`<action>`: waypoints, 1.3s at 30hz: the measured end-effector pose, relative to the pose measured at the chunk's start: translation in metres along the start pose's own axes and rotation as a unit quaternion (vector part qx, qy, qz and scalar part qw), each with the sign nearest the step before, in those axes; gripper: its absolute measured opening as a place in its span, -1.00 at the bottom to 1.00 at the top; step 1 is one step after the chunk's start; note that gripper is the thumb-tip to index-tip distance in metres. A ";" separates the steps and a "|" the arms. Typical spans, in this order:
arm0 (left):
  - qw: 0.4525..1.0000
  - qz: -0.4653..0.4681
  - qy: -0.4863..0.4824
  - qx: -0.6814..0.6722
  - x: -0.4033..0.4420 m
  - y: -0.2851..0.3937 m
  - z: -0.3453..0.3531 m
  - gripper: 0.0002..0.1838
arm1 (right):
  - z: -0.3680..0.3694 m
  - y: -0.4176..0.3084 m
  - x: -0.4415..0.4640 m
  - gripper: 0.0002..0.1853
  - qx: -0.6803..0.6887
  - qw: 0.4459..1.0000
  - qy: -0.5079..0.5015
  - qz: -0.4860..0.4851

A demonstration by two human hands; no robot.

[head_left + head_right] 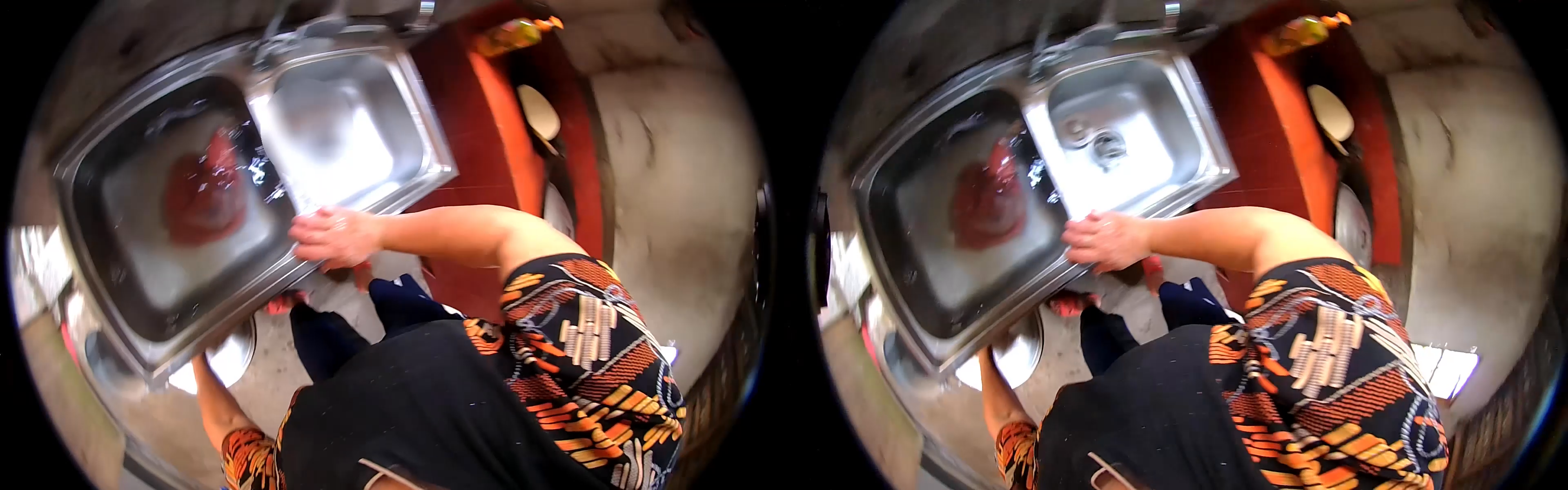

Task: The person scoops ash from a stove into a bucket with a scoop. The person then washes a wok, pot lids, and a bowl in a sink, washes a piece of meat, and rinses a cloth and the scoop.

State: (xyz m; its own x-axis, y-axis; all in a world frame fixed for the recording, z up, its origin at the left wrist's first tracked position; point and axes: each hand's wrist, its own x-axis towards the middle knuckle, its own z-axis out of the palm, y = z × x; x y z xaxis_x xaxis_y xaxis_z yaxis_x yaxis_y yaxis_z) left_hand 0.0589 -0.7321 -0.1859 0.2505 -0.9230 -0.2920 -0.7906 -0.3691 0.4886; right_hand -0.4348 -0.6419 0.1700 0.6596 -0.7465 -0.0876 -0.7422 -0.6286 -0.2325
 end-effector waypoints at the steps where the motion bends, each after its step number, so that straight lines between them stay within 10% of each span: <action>1: 1.000 -0.001 -0.005 0.004 0.003 0.003 -0.003 -0.58 | -0.001 0.000 -0.001 -0.30 -0.012 1.000 0.022 -0.012; 12: 0.997 0.012 -0.052 -0.057 -0.034 0.046 -0.037 -0.57 | -0.004 -0.002 -0.010 -0.37 0.001 0.996 0.082 -0.025; 22: 0.955 0.265 0.001 -0.136 -0.272 0.224 -0.036 -0.78 | 0.011 -0.004 -0.043 -0.50 0.065 0.963 0.262 0.001; 26: 0.903 0.408 0.016 -0.132 -0.351 0.361 -0.068 -0.92 | -0.001 0.004 -0.166 -0.57 0.232 0.880 0.374 0.176; 31: 0.854 0.508 0.056 -0.096 -0.366 0.458 -0.030 -0.79 | 0.025 0.070 -0.428 -0.52 0.334 0.647 0.427 0.536; 36: 0.879 0.433 0.190 0.066 -0.353 0.475 0.047 -0.80 | 0.008 0.136 -0.611 -0.35 0.241 0.434 0.649 0.577; 39: 0.911 0.357 0.152 0.139 -0.361 0.491 0.041 -0.75 | -0.012 0.173 -0.654 -0.17 0.262 0.448 0.667 0.535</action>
State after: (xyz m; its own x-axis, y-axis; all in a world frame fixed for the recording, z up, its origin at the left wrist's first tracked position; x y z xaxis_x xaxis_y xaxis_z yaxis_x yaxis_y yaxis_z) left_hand -0.4421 -0.5759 0.1259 -0.2728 -0.9203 0.2804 -0.9133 0.3394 0.2251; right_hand -0.9961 -0.2653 0.1990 -0.9566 -0.2461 0.1557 -0.1899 0.1217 -0.9742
